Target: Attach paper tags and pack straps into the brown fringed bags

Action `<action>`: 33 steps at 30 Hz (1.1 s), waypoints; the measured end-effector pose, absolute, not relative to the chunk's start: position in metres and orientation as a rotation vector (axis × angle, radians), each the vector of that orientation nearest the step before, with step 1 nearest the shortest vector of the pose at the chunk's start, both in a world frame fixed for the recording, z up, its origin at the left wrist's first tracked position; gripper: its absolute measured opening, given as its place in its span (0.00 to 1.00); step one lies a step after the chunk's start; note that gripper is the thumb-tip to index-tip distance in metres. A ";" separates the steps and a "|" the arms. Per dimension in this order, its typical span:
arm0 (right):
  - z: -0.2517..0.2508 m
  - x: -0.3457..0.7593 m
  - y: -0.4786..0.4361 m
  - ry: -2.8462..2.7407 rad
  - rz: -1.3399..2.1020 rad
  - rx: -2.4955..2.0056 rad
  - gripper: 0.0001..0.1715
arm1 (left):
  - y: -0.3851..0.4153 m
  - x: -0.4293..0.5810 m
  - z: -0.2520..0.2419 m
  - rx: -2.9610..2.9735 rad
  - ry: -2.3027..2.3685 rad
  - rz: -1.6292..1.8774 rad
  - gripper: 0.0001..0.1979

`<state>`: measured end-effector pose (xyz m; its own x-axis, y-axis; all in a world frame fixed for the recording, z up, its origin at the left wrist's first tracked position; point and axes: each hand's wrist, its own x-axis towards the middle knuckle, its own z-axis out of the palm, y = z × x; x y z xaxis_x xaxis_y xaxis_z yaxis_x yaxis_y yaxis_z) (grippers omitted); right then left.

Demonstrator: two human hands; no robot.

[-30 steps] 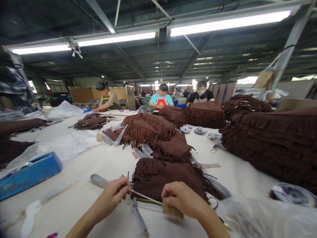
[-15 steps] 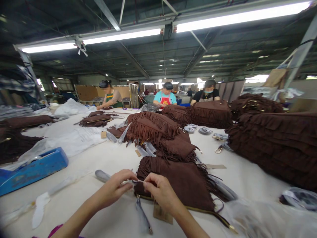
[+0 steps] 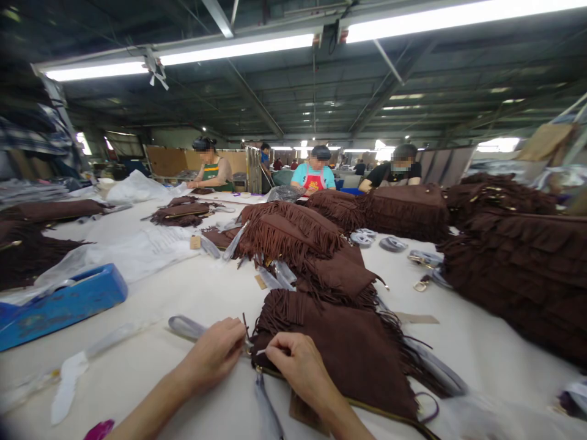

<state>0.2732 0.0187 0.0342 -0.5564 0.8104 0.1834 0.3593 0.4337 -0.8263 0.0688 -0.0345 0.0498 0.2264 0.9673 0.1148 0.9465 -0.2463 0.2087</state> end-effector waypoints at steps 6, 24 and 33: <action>0.043 0.265 0.022 -2.186 1.029 -0.980 0.14 | -0.034 0.064 0.049 2.314 1.711 0.486 0.23; 0.038 0.261 0.022 -2.177 0.939 -1.057 0.15 | -0.041 0.065 0.050 2.189 1.920 0.486 0.17; 0.059 0.248 0.020 -2.224 0.701 -0.975 0.13 | -0.041 0.061 0.042 2.122 1.820 0.797 0.15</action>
